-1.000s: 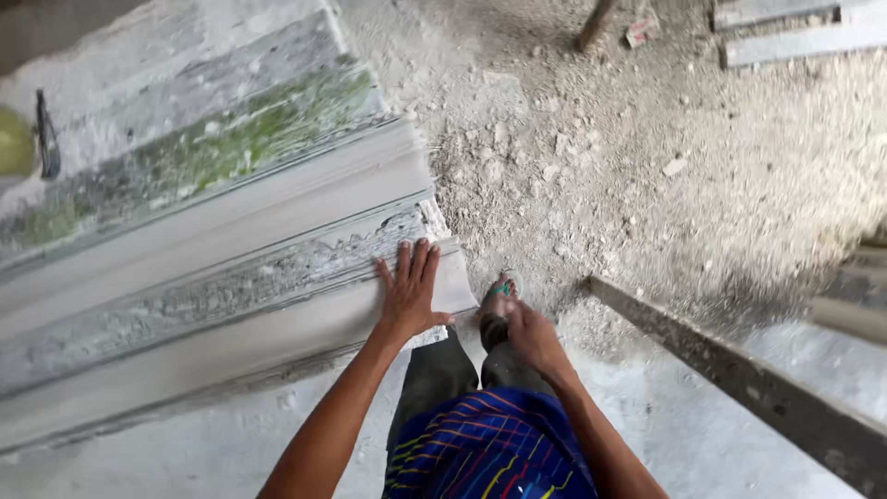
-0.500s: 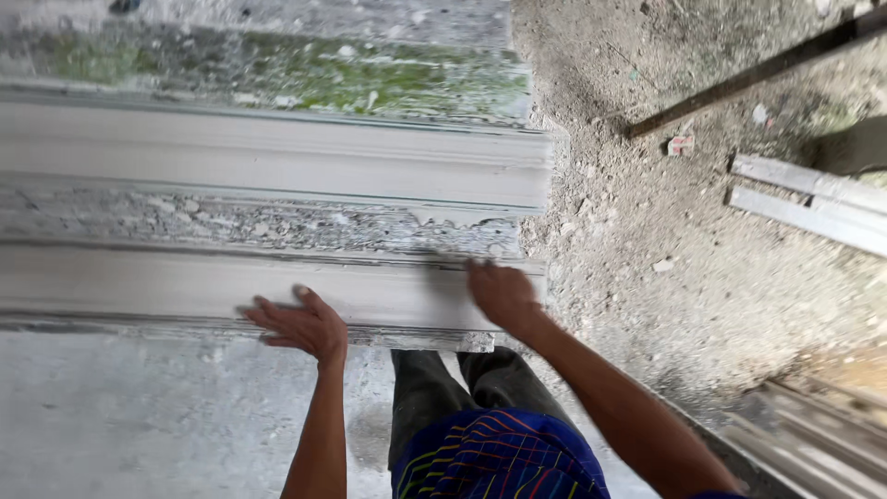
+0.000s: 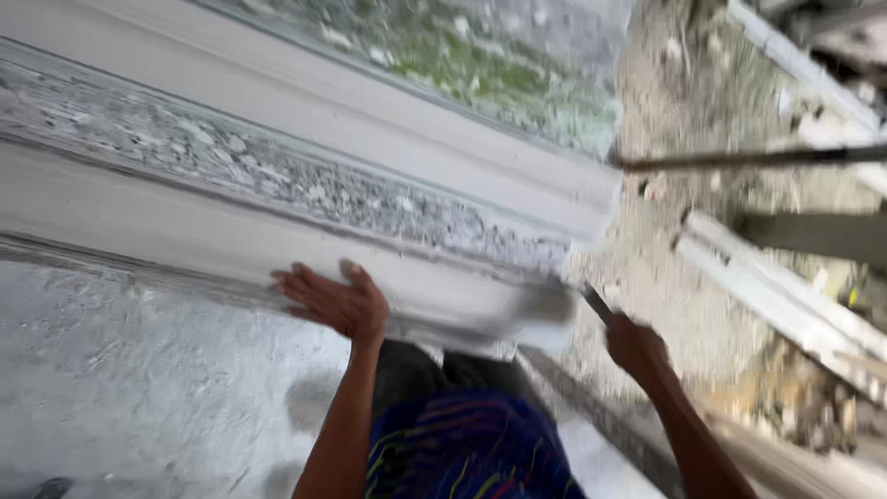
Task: The person applies plaster or joint compound to decorative molding strips on a workbench using a small spatula, smoothing the material along the length of the pieces and filling in gaps.
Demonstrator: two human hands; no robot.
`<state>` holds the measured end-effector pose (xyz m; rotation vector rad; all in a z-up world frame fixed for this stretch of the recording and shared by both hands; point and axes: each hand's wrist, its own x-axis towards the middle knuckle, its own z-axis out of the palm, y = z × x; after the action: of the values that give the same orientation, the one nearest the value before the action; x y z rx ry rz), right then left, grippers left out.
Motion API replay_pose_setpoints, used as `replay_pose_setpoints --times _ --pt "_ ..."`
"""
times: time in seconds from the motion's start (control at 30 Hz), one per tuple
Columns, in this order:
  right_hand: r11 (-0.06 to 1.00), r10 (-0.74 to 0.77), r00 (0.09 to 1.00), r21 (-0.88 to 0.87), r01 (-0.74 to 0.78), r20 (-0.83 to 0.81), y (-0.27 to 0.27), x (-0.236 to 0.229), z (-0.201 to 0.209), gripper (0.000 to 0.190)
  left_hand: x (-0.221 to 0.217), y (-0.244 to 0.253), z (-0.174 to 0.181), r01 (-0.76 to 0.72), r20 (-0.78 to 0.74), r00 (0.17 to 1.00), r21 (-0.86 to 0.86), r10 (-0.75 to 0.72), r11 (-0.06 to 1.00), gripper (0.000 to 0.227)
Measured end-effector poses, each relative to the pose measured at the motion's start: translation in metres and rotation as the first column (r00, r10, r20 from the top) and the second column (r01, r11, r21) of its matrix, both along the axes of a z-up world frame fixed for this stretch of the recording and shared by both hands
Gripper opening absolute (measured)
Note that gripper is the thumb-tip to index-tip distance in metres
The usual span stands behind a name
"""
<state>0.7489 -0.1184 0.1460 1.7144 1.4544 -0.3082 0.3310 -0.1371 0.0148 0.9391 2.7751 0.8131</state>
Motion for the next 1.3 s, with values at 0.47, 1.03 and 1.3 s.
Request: replay_pose_setpoints --times 0.47,1.03,1.3 --pt "0.921 0.128 0.987 -0.356 -0.157 -0.102 -0.041 0.213 -0.003 0.042 -0.002 0.006 -0.016 0.036 -0.084 0.996 0.019 -0.034 0.999 0.081" --pt "0.891 0.454 0.798 0.204 -0.406 -0.396 0.017 -0.062 -0.033 0.048 0.005 0.001 -0.031 -0.024 -0.186 0.982 0.035 0.03 0.999 0.073" --pt "0.951 -0.257 0.934 -0.235 0.199 -0.249 0.047 0.059 0.049 0.067 0.007 0.009 0.0 -0.091 0.007 0.996 0.095 0.091 0.991 0.086"
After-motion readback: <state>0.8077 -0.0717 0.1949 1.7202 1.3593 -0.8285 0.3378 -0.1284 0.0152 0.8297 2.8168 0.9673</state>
